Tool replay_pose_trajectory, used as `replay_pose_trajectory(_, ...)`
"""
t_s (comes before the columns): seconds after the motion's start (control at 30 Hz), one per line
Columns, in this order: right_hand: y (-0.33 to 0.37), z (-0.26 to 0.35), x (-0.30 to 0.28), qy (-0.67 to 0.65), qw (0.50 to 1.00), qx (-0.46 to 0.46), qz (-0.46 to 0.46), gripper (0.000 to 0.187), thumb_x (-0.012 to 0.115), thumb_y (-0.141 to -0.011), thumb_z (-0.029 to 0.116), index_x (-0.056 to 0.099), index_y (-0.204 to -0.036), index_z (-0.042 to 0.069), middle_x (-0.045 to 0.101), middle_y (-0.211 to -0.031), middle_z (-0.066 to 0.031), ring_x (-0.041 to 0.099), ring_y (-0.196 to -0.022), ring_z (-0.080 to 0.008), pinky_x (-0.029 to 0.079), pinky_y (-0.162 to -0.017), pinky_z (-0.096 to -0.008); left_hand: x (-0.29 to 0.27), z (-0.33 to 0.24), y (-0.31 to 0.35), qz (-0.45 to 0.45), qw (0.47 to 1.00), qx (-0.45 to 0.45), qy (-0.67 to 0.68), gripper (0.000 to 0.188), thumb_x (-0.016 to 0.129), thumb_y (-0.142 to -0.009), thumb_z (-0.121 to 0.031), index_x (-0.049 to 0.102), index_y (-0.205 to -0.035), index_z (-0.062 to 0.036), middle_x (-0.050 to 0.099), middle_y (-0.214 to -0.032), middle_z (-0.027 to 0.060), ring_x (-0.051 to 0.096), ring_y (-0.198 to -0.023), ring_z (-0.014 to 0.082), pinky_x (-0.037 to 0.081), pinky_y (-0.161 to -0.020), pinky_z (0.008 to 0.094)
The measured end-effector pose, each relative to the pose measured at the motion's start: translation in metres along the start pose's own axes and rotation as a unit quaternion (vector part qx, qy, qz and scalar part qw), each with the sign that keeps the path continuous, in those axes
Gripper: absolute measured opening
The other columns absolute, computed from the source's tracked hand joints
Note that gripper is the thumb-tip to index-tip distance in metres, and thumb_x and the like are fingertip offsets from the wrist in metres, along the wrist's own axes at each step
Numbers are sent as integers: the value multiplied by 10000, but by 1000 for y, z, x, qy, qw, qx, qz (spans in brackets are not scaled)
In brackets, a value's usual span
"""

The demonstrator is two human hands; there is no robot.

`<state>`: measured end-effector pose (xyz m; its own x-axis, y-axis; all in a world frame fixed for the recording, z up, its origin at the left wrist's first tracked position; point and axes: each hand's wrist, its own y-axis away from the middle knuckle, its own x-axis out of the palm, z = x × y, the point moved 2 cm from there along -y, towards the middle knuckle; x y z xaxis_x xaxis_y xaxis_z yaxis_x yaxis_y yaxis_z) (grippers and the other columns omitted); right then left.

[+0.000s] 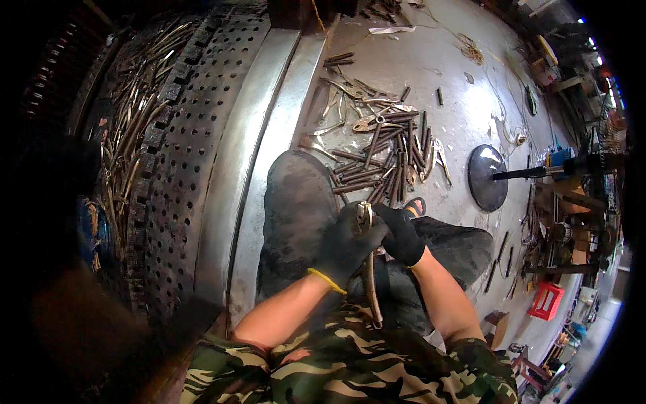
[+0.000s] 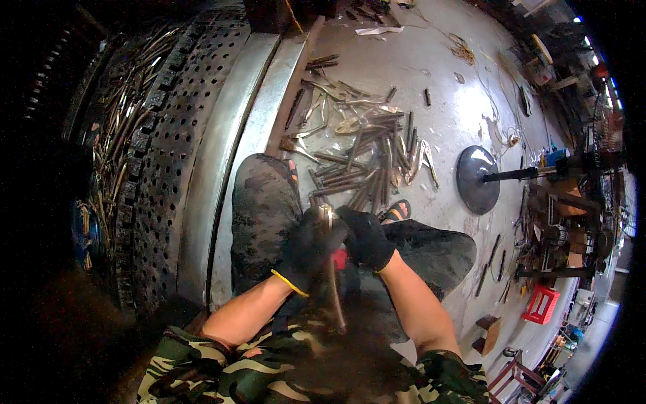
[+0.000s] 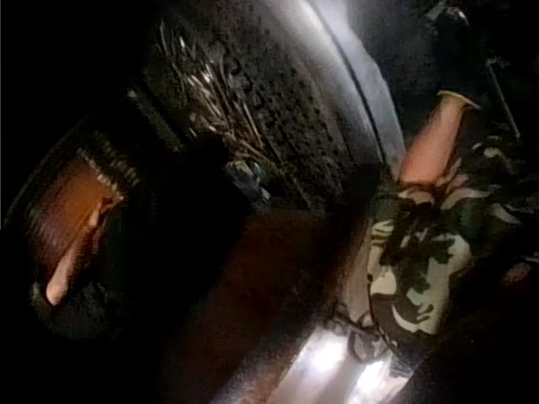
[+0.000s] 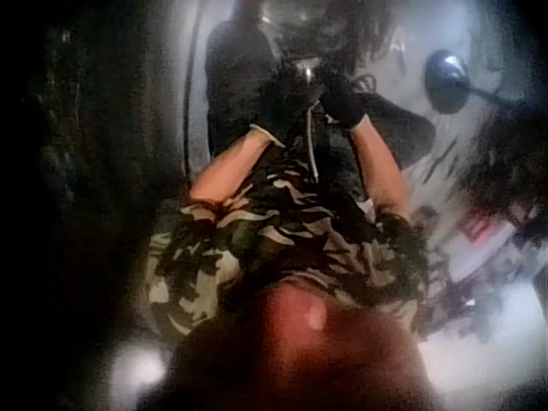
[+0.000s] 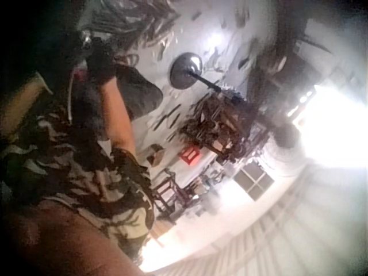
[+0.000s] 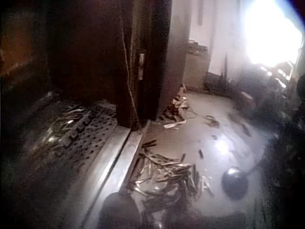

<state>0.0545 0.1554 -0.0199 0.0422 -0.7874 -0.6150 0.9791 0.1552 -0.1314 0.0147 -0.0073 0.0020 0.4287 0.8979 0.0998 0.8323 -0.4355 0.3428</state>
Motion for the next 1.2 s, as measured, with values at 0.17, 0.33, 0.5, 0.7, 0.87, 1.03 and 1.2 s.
replay_pose_trajectory(0.17,-14,33,-9,21,998,54,11,309,627,-794,53,616,-1100,12,676,-944,-215,664,-861,-405,519,-735,-456,2,22,-2,9,1000,14,12,524,741,-798,-291,536,-1197,-21,681,-978,96,667,-872,178,533,-793,336)
replay_pose_trajectory(0.33,-2,15,9,-116,989,89,-35,321,616,-792,31,620,-1113,18,675,-948,-222,665,-873,-409,523,-733,-429,4,22,-4,-15,999,27,-23,539,730,-803,-314,524,-1203,-16,683,-965,116,678,-871,210,534,-792,347)
replay_pose_trajectory(0.5,-2,3,12,-134,986,103,15,337,600,-801,24,616,-1137,8,679,-949,-227,654,-891,-426,522,-737,-416,4,8,3,-33,997,41,-57,519,715,-812,-361,541,-1167,-25,691,-946,148,694,-859,272,541,-775,378)
replay_pose_trajectory(0.7,34,-27,50,-418,881,221,26,370,542,-951,133,510,-1310,48,613,-1189,-104,594,-1050,-227,474,-924,-362,8,30,0,-69,963,124,-229,424,679,-837,-351,560,-1088,-30,677,-917,186,675,-856,354,536,-748,415)
replay_pose_trajectory(0.87,50,-29,74,-592,744,305,-58,364,551,-968,166,509,-1320,83,574,-1289,-104,541,-1184,-258,441,-996,-413,13,12,-1,-101,974,16,-201,235,663,-825,-202,596,-999,-58,624,-915,154,617,-867,343,511,-702,412)
replay_pose_trajectory(1.03,36,-27,43,20,997,49,-51,316,565,-916,49,564,-1230,6,647,-1083,-136,626,-954,-263,511,-819,-373,4,24,-4,-64,968,99,-223,539,658,-831,-455,553,-1086,8,690,-945,221,677,-879,410,535,-767,471)
replay_pose_trajectory(1.2,3,-8,3,-25,999,44,13,326,582,-879,79,591,-1194,-6,629,-1075,-246,626,-910,-435,522,-757,-445,6,25,-3,-48,949,172,-261,475,666,-836,-408,573,-1082,-13,698,-912,197,695,-863,363,542,-766,433)
